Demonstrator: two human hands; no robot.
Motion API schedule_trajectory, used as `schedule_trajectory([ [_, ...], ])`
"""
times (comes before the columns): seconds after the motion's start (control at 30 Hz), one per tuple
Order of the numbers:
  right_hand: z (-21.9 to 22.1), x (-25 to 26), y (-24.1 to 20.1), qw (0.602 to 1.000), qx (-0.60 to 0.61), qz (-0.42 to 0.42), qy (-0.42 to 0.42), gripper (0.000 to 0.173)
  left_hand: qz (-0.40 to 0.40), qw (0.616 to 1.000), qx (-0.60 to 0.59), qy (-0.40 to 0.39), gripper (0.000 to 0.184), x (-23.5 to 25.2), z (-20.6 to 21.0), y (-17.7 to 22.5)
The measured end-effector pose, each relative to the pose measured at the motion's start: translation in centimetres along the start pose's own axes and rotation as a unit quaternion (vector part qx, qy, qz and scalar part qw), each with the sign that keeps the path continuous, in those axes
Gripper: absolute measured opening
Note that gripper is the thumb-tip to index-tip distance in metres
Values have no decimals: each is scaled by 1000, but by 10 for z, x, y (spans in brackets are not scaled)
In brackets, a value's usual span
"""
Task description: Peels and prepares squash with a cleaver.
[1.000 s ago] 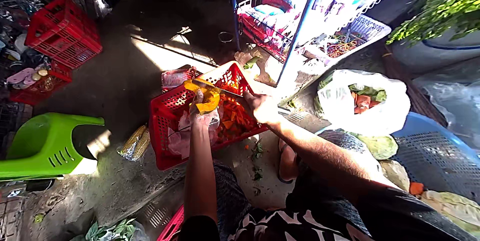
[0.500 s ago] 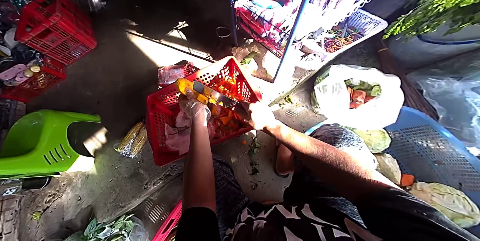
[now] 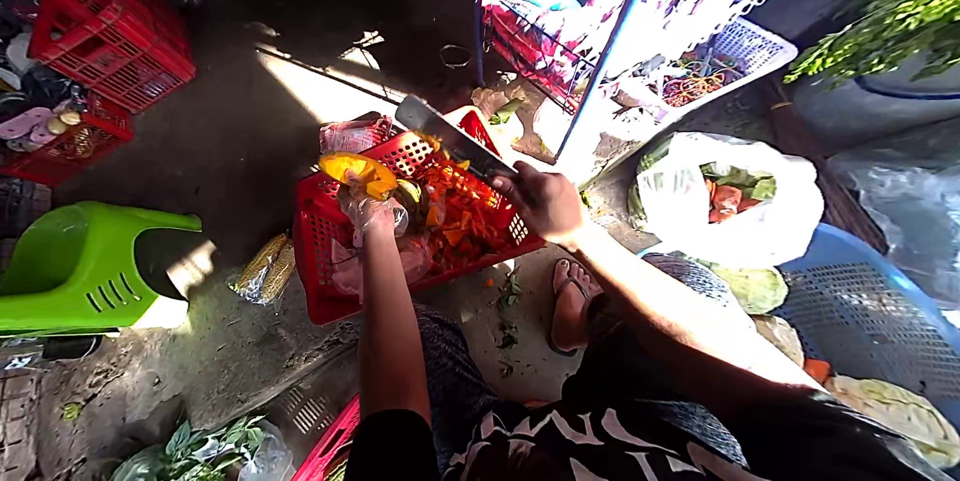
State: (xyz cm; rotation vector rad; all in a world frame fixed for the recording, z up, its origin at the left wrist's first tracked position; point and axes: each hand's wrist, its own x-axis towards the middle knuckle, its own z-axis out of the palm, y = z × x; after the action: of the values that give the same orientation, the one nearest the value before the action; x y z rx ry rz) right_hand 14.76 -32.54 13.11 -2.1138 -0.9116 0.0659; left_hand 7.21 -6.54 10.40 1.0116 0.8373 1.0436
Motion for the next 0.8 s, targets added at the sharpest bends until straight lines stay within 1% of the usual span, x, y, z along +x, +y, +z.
schedule_trajectory([
  [0.03,-4,3,5,999,-33,16,-1,48,-10,997,-67,-45,33,2,-3,2],
  [0.07,-9,7,8,994,-81,58,-43,43,-23,990,-111,-79,32,2,-6,5],
  [0.1,-13,12,8,973,-156,129,-113,36,-40,984,-139,-102,29,-2,-10,8],
  [0.13,-14,16,7,948,-209,183,-156,30,-54,979,-153,-123,29,-7,-12,12],
  [0.17,-15,22,7,936,-219,214,-171,30,-63,975,-160,-139,30,-9,-10,18],
  [0.2,-18,27,6,942,-201,219,-154,32,-74,972,-163,-153,30,-8,-6,21],
  [0.23,-20,28,6,953,-186,201,-126,34,-84,968,-165,-169,32,-9,-4,18],
  [0.3,-16,22,6,977,-135,133,-93,40,-98,963,-155,-198,34,-17,-2,11],
  [0.33,-13,21,3,984,-113,104,-89,42,-102,963,-140,-205,33,-20,3,9],
  [0.4,-5,14,-5,985,-102,91,-110,46,-92,974,-79,-192,37,-30,10,5],
  [0.43,-1,12,-7,980,-101,100,-136,48,-81,979,-52,-178,40,-34,12,2],
  [0.5,7,11,-12,968,-88,129,-194,46,-47,985,-46,-160,39,-34,15,-3],
  [0.57,14,7,-17,959,-79,148,-229,45,-31,990,-35,-135,36,-35,14,-6],
  [0.67,20,-3,-22,954,-72,160,-244,43,-25,996,41,-77,34,-39,12,-8],
  [0.73,20,-6,-21,950,-63,165,-256,43,4,991,122,-53,39,-36,8,-15],
  [0.8,18,-11,-20,954,-44,153,-252,43,21,984,177,-29,43,-32,7,-19],
])
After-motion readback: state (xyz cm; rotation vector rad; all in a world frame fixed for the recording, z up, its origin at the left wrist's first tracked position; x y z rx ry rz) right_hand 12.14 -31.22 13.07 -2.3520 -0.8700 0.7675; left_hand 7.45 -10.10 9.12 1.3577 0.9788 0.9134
